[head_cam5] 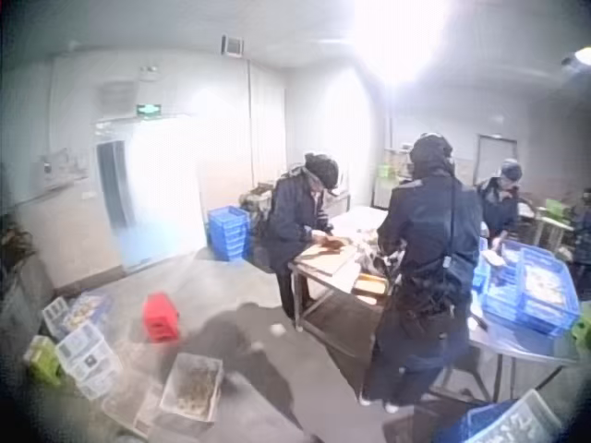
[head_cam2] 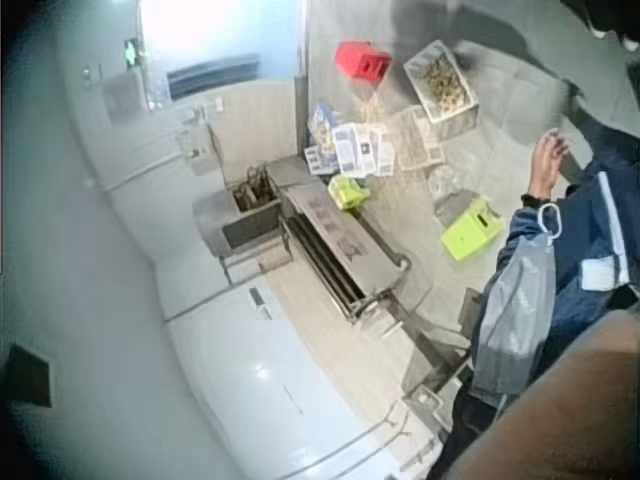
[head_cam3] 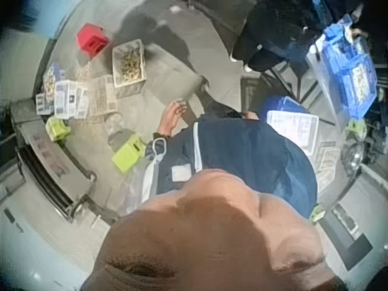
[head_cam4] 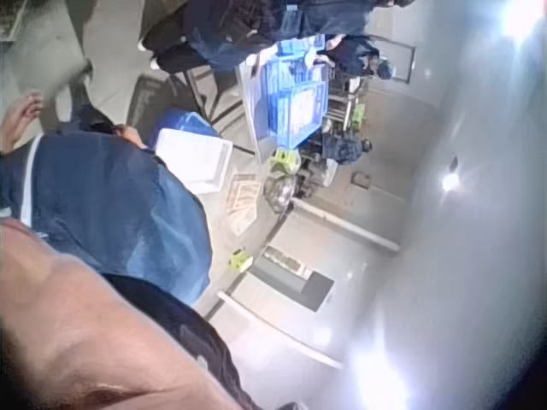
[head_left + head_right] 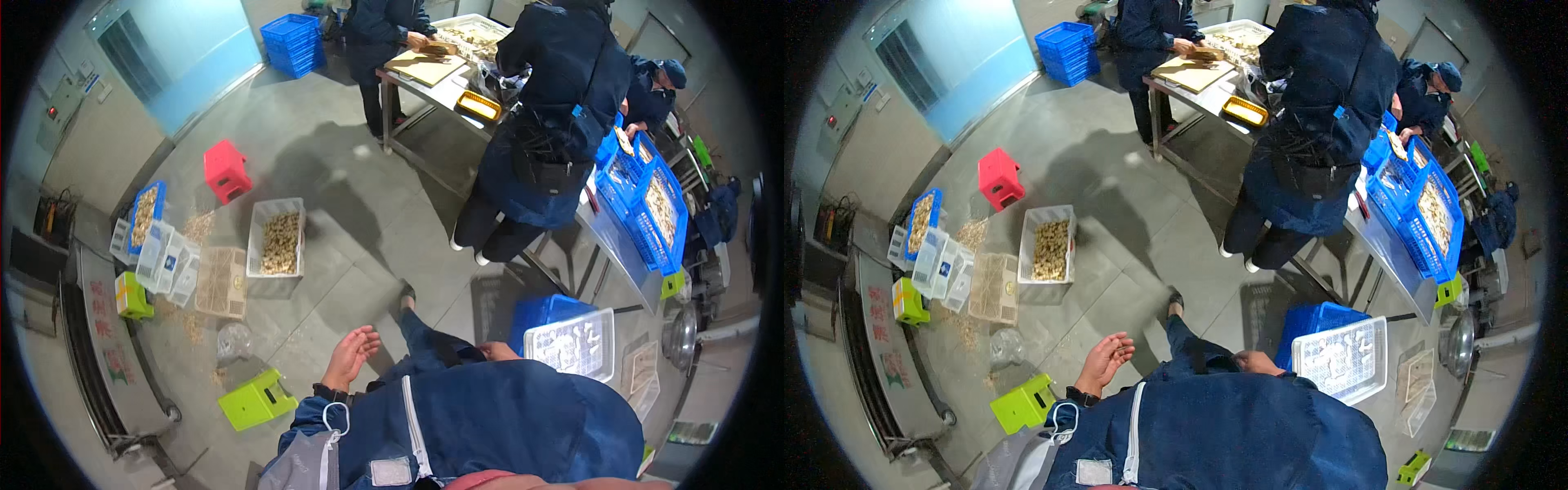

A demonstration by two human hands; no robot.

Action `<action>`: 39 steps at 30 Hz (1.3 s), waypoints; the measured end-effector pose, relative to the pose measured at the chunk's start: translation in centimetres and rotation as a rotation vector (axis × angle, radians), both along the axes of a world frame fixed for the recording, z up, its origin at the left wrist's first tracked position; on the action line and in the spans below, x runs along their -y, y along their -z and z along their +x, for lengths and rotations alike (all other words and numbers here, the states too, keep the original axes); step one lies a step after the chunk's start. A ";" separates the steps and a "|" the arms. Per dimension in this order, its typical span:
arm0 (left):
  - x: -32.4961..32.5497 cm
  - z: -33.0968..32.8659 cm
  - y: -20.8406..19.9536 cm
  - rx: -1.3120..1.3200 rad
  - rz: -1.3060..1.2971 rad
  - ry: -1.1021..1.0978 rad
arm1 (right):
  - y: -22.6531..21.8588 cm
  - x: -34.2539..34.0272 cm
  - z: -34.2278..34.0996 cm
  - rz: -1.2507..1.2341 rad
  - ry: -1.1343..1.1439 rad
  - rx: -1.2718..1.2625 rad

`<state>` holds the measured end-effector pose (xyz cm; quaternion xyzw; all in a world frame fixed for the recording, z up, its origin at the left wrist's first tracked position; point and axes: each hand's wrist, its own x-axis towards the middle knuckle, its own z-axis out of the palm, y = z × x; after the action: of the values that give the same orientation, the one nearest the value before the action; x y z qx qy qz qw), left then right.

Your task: Packing sliced and whole mushrooms into gold plastic trays.

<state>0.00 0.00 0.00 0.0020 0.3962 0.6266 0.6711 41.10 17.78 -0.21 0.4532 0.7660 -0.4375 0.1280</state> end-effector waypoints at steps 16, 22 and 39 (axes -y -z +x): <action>-19.2 -24.9 -1.0 -0.183 -0.342 -0.240 | 0.7 -31.6 -19.2 0.074 0.002 0.119; -30.0 -34.7 0.8 -0.144 -0.306 -0.038 | 2.2 -36.0 -27.7 0.120 0.194 -0.006; -65.7 -48.5 -1.2 -0.341 -0.283 0.483 | -0.2 -34.5 -36.4 -0.121 0.740 0.123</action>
<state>-48.49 65.70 1.20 0.1077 0.5741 0.3788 0.7179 4.73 52.29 0.00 0.7162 0.5140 -0.4708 0.0335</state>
